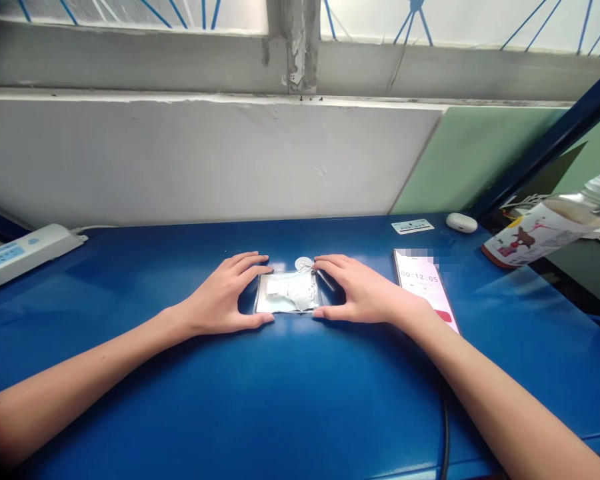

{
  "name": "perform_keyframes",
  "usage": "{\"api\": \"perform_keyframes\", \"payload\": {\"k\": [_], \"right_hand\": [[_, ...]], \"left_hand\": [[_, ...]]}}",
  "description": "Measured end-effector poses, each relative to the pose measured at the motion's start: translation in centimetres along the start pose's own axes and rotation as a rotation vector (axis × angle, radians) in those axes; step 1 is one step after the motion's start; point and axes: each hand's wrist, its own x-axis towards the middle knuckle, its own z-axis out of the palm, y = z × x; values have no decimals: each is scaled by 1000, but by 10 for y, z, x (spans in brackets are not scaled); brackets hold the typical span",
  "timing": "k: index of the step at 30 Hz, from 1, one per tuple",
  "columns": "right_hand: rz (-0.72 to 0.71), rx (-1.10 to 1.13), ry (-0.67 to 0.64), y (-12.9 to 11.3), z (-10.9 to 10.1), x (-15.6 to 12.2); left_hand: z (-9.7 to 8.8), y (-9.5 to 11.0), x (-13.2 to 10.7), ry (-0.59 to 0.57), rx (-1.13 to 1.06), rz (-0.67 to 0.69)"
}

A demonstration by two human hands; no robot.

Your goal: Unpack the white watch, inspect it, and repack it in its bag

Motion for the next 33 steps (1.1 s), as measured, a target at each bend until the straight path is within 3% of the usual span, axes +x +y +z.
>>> {"api": "perform_keyframes", "payload": {"k": [16, 24, 29, 33], "right_hand": [[-102, -42, 49, 3, 1, -1], [-209, 38, 264, -10, 3, 2], [-88, 297, 332, -11, 4, 4], [35, 456, 283, -11, 6, 7]], "left_hand": [[-1, -3, 1, -27, -31, 37], [0, -4, 1, -19, -76, 48], [2, -1, 1, 32, -93, -1], [3, 0, -2, 65, -180, -41]]}}
